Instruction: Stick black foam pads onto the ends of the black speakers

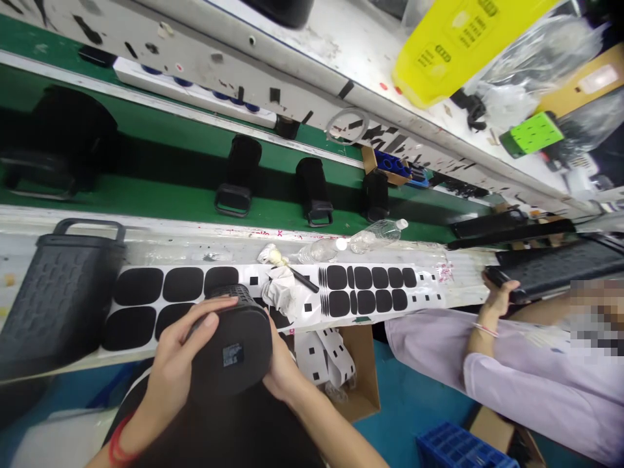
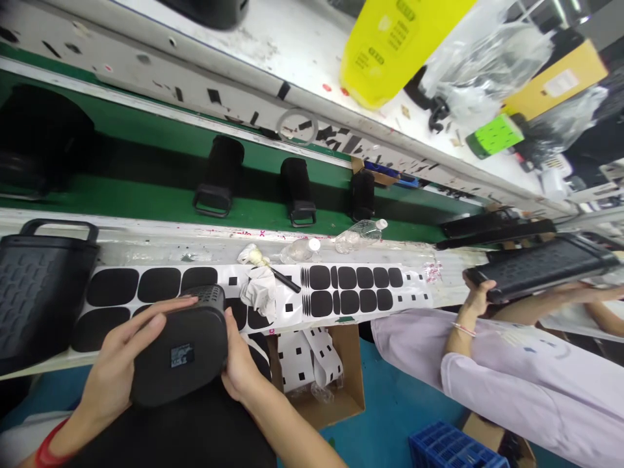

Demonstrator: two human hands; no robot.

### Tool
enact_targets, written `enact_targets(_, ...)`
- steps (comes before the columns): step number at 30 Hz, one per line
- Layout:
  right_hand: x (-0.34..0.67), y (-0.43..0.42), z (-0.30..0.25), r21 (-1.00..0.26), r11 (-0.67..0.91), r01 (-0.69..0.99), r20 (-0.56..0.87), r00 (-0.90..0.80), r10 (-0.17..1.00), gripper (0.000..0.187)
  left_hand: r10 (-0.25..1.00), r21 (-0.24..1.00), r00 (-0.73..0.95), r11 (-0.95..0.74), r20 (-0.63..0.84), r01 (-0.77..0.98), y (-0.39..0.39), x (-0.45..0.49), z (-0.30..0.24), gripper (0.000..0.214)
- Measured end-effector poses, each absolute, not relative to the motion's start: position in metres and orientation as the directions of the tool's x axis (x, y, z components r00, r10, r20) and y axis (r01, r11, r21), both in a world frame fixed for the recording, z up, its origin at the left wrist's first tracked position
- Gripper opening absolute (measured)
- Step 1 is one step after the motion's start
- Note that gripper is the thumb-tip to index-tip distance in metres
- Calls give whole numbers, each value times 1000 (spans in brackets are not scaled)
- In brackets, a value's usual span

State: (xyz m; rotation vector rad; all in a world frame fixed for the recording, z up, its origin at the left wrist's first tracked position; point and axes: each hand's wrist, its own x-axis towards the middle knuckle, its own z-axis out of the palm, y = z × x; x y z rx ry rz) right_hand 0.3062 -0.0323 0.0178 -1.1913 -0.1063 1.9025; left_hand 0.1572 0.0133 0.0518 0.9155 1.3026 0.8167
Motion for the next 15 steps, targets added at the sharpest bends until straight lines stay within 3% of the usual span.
enact_targets(4, 319, -18, 39, -330, -636, -698, -707, -264, 656, 61, 977, 986, 210, -12, -24, 166, 9, 160, 57, 24)
enact_targets(8, 332, -8, 43, -352, -641, -681, -682, -282, 675, 62, 839, 880, 421, -445, 345, 165, 6, 167, 65, 35)
enact_targets(12, 335, -9, 52, -442, -611, -657, -669, -213, 712, 63, 796, 864, 448, -495, 408, 93, 2, 176, 72, 39)
enact_targets(15, 334, -8, 68, -657, -495, -569, -554, -83, 829, 67, 924, 931, 182, -357, 338, 83, 7, 186, 74, 42)
